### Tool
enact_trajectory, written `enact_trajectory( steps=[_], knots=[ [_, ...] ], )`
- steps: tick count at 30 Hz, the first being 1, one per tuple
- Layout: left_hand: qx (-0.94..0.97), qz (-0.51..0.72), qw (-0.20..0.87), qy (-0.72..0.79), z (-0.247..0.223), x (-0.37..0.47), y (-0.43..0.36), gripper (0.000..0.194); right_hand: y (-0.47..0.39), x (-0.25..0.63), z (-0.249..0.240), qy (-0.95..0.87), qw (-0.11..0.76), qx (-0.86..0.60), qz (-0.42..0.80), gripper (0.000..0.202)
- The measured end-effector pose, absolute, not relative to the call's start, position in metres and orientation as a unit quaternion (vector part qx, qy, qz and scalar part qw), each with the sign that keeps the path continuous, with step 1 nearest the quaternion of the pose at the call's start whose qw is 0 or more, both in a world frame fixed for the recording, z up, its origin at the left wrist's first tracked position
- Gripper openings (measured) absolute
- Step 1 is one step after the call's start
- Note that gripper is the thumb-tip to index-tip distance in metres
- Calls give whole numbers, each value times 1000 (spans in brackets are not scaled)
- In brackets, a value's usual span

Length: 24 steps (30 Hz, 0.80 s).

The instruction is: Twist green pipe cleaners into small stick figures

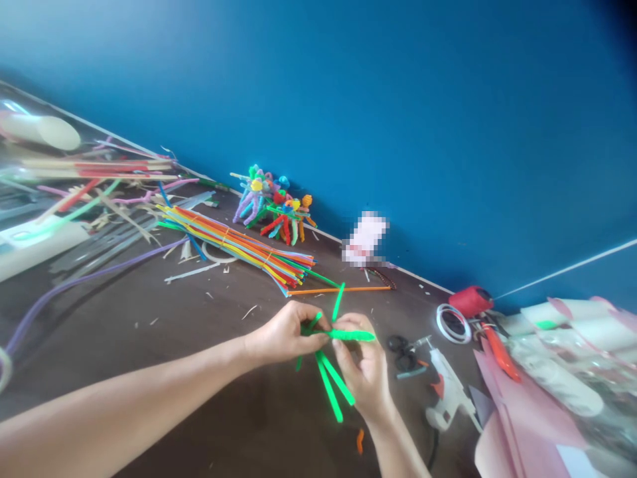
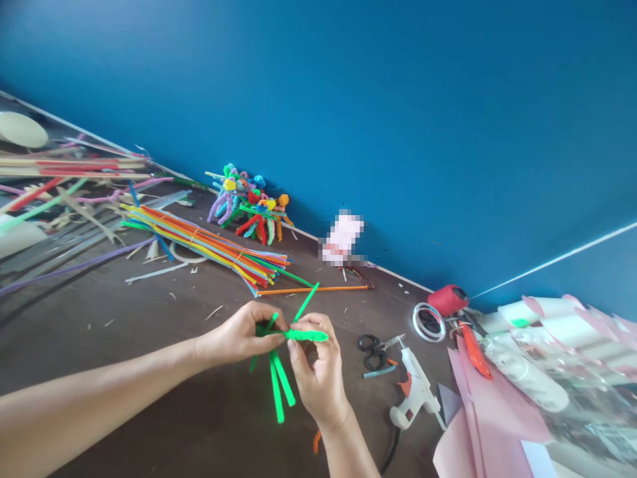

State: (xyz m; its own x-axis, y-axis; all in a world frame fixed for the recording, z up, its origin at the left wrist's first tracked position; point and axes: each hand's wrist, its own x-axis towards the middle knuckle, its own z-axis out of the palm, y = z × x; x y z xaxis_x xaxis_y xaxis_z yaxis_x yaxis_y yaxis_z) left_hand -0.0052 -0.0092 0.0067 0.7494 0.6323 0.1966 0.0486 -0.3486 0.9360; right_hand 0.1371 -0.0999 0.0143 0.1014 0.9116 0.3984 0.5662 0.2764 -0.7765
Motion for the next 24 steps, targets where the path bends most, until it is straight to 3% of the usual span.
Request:
enact_trajectory(
  steps=[7, 11, 19, 24],
  knots=[
    [836, 345, 364, 224, 4, -4, -14, 9, -100, 138, 11, -652, 450, -581, 186, 11],
    [852, 342, 327, 224, 1, -4, -14, 9, -101, 136, 12, -641, 448, -598, 175, 9],
    [839, 328, 365, 237, 1, -3, -11, 13, -97, 133, 14, -550, 437, -649, 293, 29],
    [810, 271, 435, 284, 0, -1, -6, 15, -96, 135, 11, -520, 451, -621, 375, 19]
  ],
)
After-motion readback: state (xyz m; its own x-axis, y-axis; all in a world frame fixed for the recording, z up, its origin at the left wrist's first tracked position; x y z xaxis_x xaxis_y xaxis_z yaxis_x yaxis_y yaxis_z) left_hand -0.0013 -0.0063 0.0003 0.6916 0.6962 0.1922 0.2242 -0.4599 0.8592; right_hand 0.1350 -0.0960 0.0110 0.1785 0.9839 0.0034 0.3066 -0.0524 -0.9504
